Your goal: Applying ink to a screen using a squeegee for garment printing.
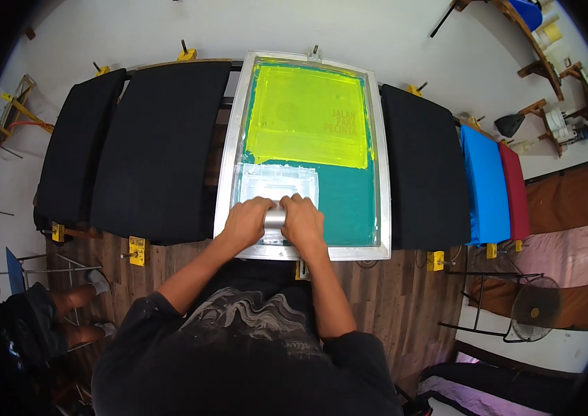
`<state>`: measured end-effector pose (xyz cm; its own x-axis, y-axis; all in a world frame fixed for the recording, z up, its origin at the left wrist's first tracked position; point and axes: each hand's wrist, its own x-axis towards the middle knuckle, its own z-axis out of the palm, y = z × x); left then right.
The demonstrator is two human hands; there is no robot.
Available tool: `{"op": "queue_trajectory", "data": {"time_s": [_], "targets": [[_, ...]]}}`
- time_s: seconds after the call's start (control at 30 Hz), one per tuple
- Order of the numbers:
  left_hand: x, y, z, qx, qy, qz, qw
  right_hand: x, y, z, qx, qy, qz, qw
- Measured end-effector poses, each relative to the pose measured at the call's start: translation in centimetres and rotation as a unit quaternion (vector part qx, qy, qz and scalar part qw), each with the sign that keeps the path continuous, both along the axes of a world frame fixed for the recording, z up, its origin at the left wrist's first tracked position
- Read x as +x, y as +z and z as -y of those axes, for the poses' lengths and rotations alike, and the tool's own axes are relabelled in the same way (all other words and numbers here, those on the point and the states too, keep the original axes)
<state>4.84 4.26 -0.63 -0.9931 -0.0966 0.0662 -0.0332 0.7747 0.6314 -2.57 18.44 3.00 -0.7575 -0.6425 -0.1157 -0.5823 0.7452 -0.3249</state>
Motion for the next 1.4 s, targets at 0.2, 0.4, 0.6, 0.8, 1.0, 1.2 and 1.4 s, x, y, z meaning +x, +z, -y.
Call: {"op": "queue_trajectory", "data": {"time_s": [0.2, 0.4, 0.6, 0.8, 1.0, 1.2, 1.4], "targets": [[3.5, 0.1, -1.0, 0.026, -0.02, -0.036, 0.999, 3.5, 0.1, -1.8, -0.036, 0.031, -0.022, 0.999], [0.0, 3.4, 1.4, -0.029, -0.044, 0.081, 0.995, 0.1, 1.9, 0.5, 0.027, 0.029, 0.037, 0.999], [-4.1, 2.3, 5.6, -0.019, -0.009, 0.077, 0.997, -4.4, 1.4, 5.2, 0.052, 0.036, 0.034, 0.997], [-4.2, 2.0, 5.6, -0.007, -0.022, 0.076, 0.997, -4.7, 0.3, 5.1, 0.045, 0.048, 0.03, 0.997], [1.1, 1.8, 3.1, -0.006, -0.036, 0.093, 0.995, -0.3, 0.0, 2.4, 0.015, 0.083, 0.044, 0.995], [2.5, 3.6, 1.8, 0.05, -0.053, 0.156, 0.985, 0.3, 1.9, 1.0, 0.087, 0.127, 0.113, 0.982], [-4.9, 2.7, 2.3, 0.031, -0.072, 0.105, 0.991, -5.8, 3.0, 1.4, 0.139, 0.065, 0.056, 0.987]]}}
